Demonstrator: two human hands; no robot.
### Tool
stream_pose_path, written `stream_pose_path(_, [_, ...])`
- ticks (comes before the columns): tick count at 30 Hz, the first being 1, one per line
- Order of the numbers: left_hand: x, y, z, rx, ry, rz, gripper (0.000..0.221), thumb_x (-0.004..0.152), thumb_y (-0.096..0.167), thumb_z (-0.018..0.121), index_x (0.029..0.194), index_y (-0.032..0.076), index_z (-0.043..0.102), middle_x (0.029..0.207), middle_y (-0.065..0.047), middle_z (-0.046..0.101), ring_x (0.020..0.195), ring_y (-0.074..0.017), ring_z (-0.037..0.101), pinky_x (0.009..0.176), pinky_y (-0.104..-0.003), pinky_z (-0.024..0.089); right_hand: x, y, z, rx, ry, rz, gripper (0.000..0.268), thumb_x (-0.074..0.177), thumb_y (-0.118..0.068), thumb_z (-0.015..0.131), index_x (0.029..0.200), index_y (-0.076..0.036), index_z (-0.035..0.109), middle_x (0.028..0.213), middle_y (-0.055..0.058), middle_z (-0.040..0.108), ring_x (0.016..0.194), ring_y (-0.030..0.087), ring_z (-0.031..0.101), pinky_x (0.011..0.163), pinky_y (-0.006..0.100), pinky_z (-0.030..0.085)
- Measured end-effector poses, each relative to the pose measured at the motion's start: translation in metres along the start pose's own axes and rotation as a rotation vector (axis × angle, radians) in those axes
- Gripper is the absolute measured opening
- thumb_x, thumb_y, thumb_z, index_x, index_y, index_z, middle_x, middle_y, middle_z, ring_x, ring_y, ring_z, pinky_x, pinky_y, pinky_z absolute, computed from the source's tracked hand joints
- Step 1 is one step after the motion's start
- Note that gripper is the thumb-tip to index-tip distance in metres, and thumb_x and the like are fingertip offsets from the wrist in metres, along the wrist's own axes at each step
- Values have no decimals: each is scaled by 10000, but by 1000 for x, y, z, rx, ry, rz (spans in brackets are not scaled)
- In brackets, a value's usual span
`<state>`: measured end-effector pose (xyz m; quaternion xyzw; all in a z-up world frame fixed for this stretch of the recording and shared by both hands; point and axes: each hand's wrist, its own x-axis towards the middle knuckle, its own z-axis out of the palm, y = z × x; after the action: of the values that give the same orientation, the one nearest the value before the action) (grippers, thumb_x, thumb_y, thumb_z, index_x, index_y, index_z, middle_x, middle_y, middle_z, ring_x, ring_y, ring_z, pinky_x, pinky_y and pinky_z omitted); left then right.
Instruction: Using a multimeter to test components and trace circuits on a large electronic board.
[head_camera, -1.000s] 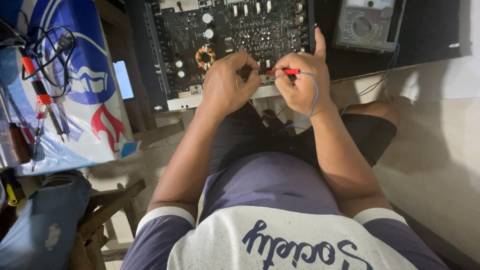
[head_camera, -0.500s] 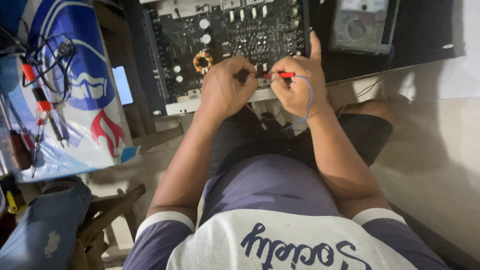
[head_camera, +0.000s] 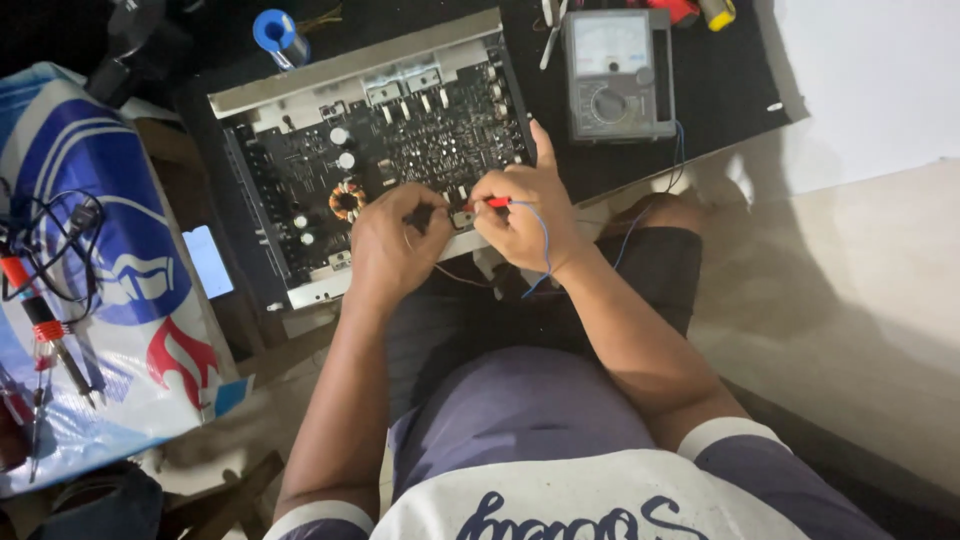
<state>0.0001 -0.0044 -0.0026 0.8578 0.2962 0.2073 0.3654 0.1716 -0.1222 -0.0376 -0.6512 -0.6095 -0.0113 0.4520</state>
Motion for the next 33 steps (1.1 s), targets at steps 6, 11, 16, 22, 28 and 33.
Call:
stream_pose_path(6, [3, 2, -2, -15, 14, 19, 100, 841, 255, 717, 920, 206, 756, 777, -115, 712, 755, -387, 714, 691, -448, 562, 4, 0, 0, -21, 13, -5, 55, 826, -111, 705, 854, -132, 662, 682, 57, 702, 656, 226, 693, 1254, 593, 104])
stream_pose_path(11, [1, 2, -1, -7, -5, -13, 113, 844, 263, 709, 927, 206, 762, 779, -128, 711, 754, -395, 711, 697, -464, 562, 0, 1, 3, -21, 19, 12, 58, 825, -123, 698, 854, -133, 648, 667, 64, 689, 652, 227, 691, 1257, 587, 103])
stream_pose_path(16, [3, 0, -1, -3, 12, 19, 121, 858, 270, 705, 934, 199, 766, 795, -135, 720, 773, -406, 712, 728, -474, 562, 2, 3, 2, -17, 19, -8, 59, 821, -138, 707, 847, -140, 655, 681, 77, 699, 679, 235, 704, 1252, 592, 112])
stream_pose_path(22, [2, -9, 7, 22, 36, 51, 95, 843, 232, 727, 921, 185, 753, 821, -127, 738, 832, -404, 725, 751, -477, 572, 1, -2, -3, 47, 28, 20, 54, 802, -140, 716, 814, -147, 664, 699, 45, 713, 693, 215, 709, 1257, 558, 135])
stream_pose_path(28, [0, -4, -1, -26, 28, 99, 95, 850, 191, 632, 922, 183, 693, 911, -14, 746, 781, -238, 698, 658, -363, 512, 7, -17, -8, 302, 262, 184, 237, 981, -95, 519, 848, -10, 696, 815, 122, 714, 802, 227, 662, 1243, 565, 385])
stream_pose_path(33, [-1, 4, -11, -57, -104, 287, 167, 982, 182, 634, 1125, 112, 681, 1111, -50, 741, 534, -194, 599, 625, -394, 518, 12, -27, -13, 335, 269, 230, 100, 981, -25, 546, 1050, 0, 614, 921, 139, 649, 865, 231, 642, 1242, 532, 380])
